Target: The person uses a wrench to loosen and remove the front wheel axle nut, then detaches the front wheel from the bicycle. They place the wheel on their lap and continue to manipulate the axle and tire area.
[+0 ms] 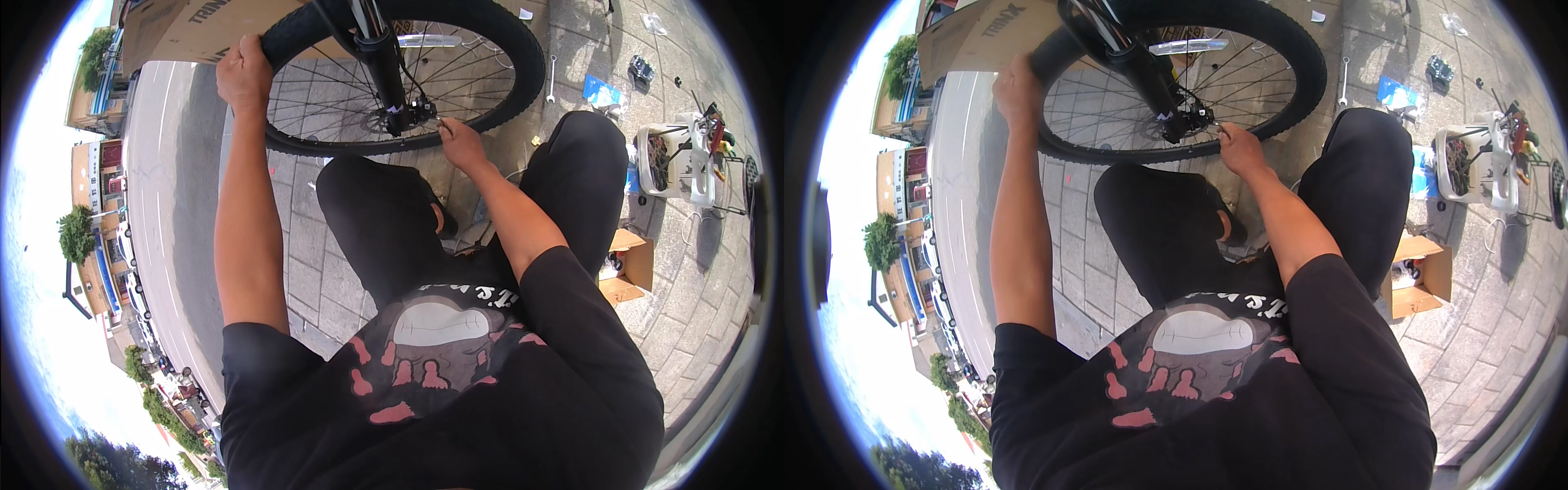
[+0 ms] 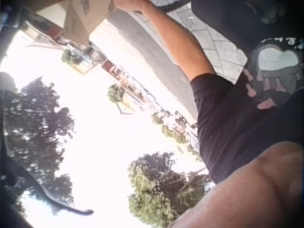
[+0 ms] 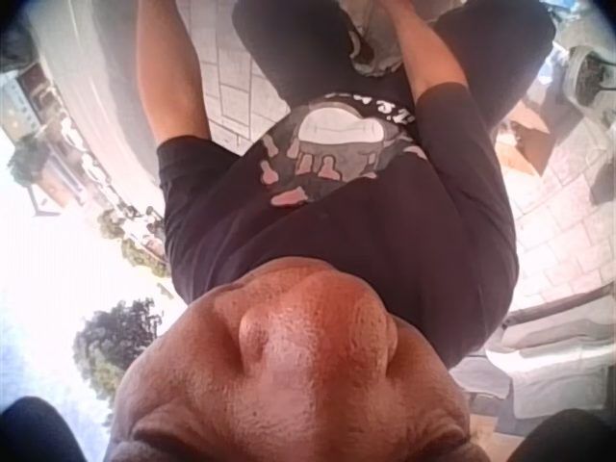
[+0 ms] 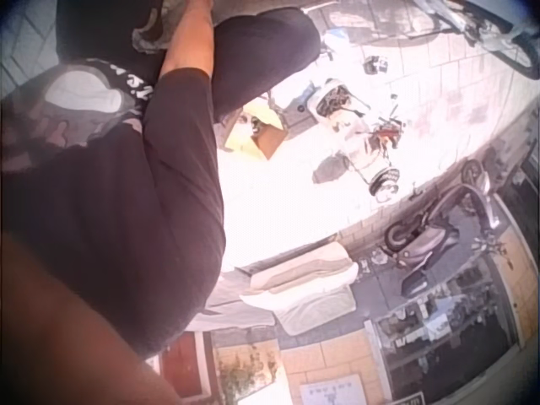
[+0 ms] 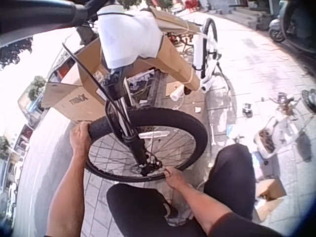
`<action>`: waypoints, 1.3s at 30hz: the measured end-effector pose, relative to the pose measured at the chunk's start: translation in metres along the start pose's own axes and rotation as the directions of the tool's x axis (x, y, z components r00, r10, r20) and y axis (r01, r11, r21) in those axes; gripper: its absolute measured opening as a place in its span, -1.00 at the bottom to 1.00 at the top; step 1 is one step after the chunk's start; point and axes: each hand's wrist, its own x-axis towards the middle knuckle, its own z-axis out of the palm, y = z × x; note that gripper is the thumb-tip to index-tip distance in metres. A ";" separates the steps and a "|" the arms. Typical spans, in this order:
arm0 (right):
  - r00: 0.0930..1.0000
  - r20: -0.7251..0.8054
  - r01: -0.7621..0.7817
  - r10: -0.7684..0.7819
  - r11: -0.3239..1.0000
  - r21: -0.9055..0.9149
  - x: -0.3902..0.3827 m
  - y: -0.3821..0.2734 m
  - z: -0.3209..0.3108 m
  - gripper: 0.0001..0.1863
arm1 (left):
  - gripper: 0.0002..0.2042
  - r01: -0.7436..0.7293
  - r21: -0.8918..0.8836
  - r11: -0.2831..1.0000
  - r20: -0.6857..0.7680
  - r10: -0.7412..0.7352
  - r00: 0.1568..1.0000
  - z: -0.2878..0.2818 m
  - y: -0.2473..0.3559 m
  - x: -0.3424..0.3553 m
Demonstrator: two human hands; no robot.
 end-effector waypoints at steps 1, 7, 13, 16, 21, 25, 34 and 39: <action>1.000 -0.016 0.018 -0.018 1.000 0.009 0.001 0.000 0.001 -0.78 | -0.51 -0.003 -0.007 1.000 -0.002 0.003 1.000 -0.001 0.000 0.000; 0.980 -0.057 0.189 -0.190 0.982 -0.020 0.017 0.010 0.002 -0.81 | -0.51 -0.017 -0.015 1.000 0.013 0.017 1.000 -0.001 0.002 -0.001; 0.978 -0.009 0.207 -0.207 0.978 0.016 0.013 0.014 0.005 -0.83 | -0.55 -0.087 0.030 0.996 0.001 0.087 0.996 0.003 -0.014 0.002; 0.982 -0.002 0.186 -0.187 0.980 -0.076 0.012 0.009 -0.003 -0.84 | -0.56 0.045 -0.029 0.999 0.022 -0.044 0.999 0.002 0.002 -0.003; 0.968 0.049 0.252 -0.248 0.957 -0.145 0.015 0.008 -0.007 -0.84 | -0.57 -0.010 0.005 1.000 0.019 0.010 1.000 -0.001 -0.003 -0.003; 0.956 0.142 0.279 -0.256 0.944 -0.175 0.026 0.015 -0.012 -0.82 | -0.57 -0.020 0.023 1.000 0.046 0.019 0.999 -0.002 0.001 -0.002; 0.954 0.296 -0.036 0.049 0.998 -0.050 0.007 0.016 -0.013 -0.65 | -0.49 0.044 -0.251 0.967 0.495 0.089 0.864 -0.028 0.062 0.023; 0.942 0.299 -0.117 0.151 0.985 -0.128 -0.008 0.018 -0.004 -0.64 | -0.43 -0.119 0.150 0.981 0.237 0.081 0.968 0.005 0.096 -0.004</action>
